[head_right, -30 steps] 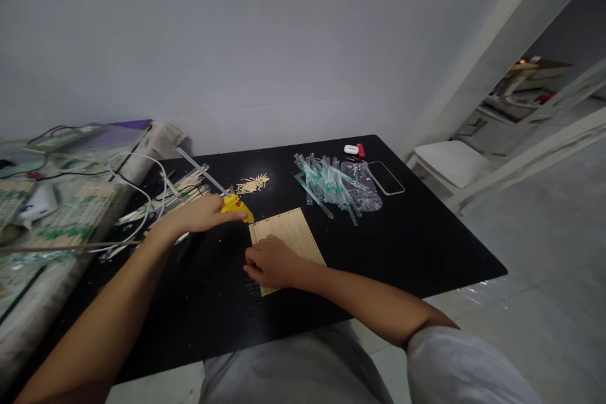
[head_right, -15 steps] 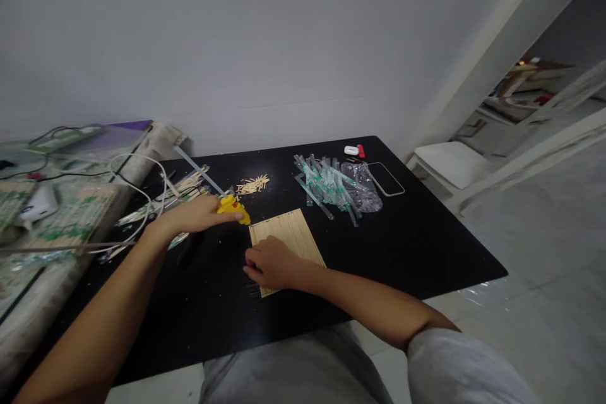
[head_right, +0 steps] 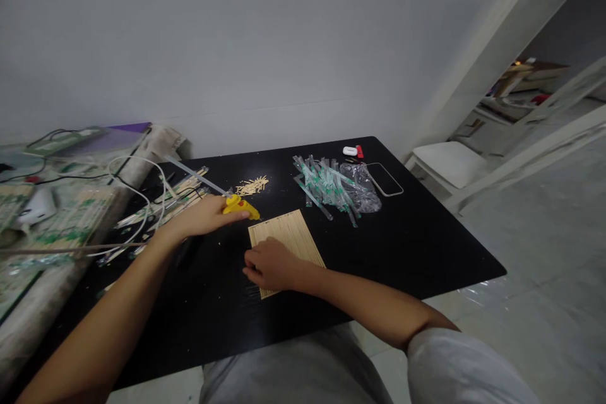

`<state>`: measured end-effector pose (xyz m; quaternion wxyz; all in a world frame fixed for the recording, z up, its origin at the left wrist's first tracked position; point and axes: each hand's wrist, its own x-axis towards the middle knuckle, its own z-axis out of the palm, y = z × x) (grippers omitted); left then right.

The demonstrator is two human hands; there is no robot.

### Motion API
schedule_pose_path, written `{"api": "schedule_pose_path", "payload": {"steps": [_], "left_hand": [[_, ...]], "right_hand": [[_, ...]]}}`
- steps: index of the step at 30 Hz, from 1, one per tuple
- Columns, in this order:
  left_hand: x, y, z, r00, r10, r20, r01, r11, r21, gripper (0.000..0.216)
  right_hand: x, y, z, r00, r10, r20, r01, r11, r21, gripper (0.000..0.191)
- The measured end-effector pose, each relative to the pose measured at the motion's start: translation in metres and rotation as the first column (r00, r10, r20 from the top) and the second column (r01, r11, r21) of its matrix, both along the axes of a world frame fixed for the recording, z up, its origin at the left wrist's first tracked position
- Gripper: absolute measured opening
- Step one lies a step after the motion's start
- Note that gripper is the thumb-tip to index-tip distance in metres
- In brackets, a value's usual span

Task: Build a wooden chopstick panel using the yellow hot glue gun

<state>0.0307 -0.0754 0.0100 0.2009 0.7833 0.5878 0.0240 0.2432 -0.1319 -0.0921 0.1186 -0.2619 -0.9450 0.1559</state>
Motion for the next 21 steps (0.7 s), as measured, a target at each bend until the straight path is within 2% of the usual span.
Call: {"api": "schedule_pose_path", "payload": {"steps": [9,18,21], "left_hand": [[0.002,0.005,-0.019,0.998,-0.064,0.022,0.064,0.998,0.008,0.064],[0.002,0.005,-0.018,0.996,-0.087,0.01,0.087,0.996,0.005,0.063],[0.002,0.004,-0.017,0.998,-0.059,-0.013,0.059,0.998,-0.002,0.064]], "right_hand": [[0.0,0.001,0.0,1.0,0.002,-0.004,-0.002,1.0,-0.009,0.014],[0.0,0.001,0.0,1.0,0.001,-0.01,-0.001,1.0,-0.011,0.014],[0.0,0.0,0.0,1.0,-0.002,-0.008,0.002,1.0,-0.012,0.014]]}}
